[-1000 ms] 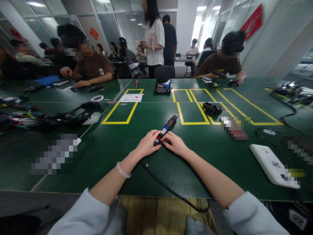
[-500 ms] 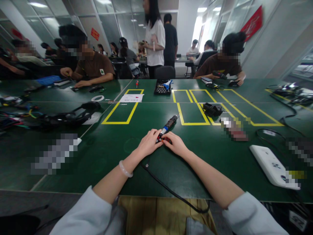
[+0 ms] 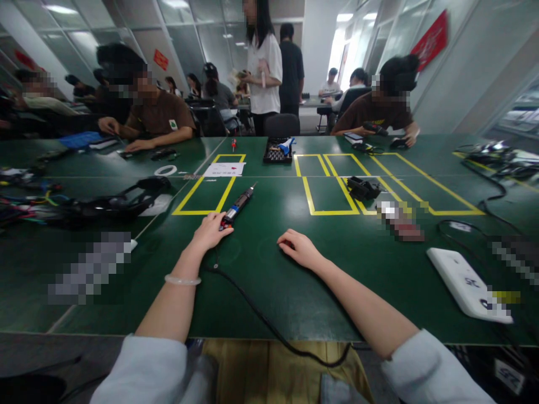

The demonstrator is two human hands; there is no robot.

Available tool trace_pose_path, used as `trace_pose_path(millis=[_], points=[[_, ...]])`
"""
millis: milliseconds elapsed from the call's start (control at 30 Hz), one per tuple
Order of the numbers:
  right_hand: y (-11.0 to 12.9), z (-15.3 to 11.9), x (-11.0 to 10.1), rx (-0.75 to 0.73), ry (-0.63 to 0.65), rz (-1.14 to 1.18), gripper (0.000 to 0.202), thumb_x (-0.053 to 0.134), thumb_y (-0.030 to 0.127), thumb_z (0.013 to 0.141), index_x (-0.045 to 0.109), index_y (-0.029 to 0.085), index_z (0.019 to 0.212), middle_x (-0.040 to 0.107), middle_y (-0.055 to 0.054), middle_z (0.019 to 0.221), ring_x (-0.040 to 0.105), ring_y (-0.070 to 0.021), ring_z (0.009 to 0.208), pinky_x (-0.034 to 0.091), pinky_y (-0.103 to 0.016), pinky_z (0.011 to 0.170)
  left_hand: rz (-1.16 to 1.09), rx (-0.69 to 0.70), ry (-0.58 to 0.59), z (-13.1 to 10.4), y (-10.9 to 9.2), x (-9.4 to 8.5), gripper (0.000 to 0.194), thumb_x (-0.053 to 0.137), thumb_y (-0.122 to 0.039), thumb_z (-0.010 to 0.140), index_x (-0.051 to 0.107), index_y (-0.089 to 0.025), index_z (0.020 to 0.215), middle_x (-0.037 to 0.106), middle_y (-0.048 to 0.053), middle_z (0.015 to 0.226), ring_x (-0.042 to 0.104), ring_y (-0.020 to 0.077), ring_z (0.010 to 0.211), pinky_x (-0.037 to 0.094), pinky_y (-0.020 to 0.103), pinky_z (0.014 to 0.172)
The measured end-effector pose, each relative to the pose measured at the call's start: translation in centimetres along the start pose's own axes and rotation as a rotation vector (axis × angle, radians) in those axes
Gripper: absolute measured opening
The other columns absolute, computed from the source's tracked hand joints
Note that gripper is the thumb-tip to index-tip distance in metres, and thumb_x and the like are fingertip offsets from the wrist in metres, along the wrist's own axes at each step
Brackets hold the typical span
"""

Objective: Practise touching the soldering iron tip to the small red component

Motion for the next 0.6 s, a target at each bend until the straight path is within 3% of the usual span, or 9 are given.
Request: trace_pose_path(millis=[133, 267, 400, 600], points=[[-0.1, 0.0, -0.1, -0.003, 0.008, -0.007, 0.010, 0.056, 0.017, 0.089, 0.064, 0.019, 0.092, 0.056, -0.001, 0.085, 0.053, -0.0116, 0.073, 0.039, -0.022, 0.068, 0.092, -0.172, -0.059, 0.3, 4.6, -1.2, 0.064, 0.053, -0.053, 0.083, 0.045, -0.022, 0.138, 0.047, 0.014, 0.135, 0.048, 0.0340, 0.121, 0.043, 0.043, 0.097], [-0.2, -0.1, -0.1, -0.002, 0.014, -0.013, 0.009, 0.056, 0.017, 0.089, 0.064, 0.019, 0.092, 0.057, -0.001, 0.085, 0.054, -0.0117, 0.075, 0.039, -0.022, 0.069, 0.137, -0.326, -0.100, 0.1, 7.4, -2.4, 0.066, 0.051, -0.056, 0.083, 0.045, -0.022, 0.139, 0.046, 0.017, 0.139, 0.049, 0.0380, 0.119, 0.044, 0.048, 0.092], [-0.2, -0.1, 0.0, -0.001, 0.019, -0.013, 0.009, 0.056, 0.017, 0.089, 0.065, 0.019, 0.092, 0.057, -0.001, 0.086, 0.054, -0.0119, 0.077, 0.039, -0.022, 0.070, 0.157, -0.375, -0.147, -0.3, 8.0, -3.1, 0.064, 0.049, -0.055, 0.085, 0.046, -0.020, 0.139, 0.048, 0.018, 0.137, 0.050, 0.0397, 0.117, 0.044, 0.049, 0.091], [0.0, -0.1, -0.1, 0.009, 0.020, -0.012, 0.009, 0.056, 0.017, 0.089, 0.065, 0.019, 0.092, 0.058, -0.001, 0.088, 0.055, -0.0123, 0.078, 0.040, -0.023, 0.071, 0.178, -0.341, -0.248, -0.9, 6.4, -3.4, 0.048, 0.061, -0.040, 0.080, 0.054, -0.020, 0.123, 0.052, 0.015, 0.124, 0.052, 0.0331, 0.110, 0.047, 0.042, 0.086]])
Point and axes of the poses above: each hand's wrist, its own z-axis towards the middle knuckle, its own x-axis out of the palm, y = z × x, the point moved 4 cm from there along z, towards the middle knuckle
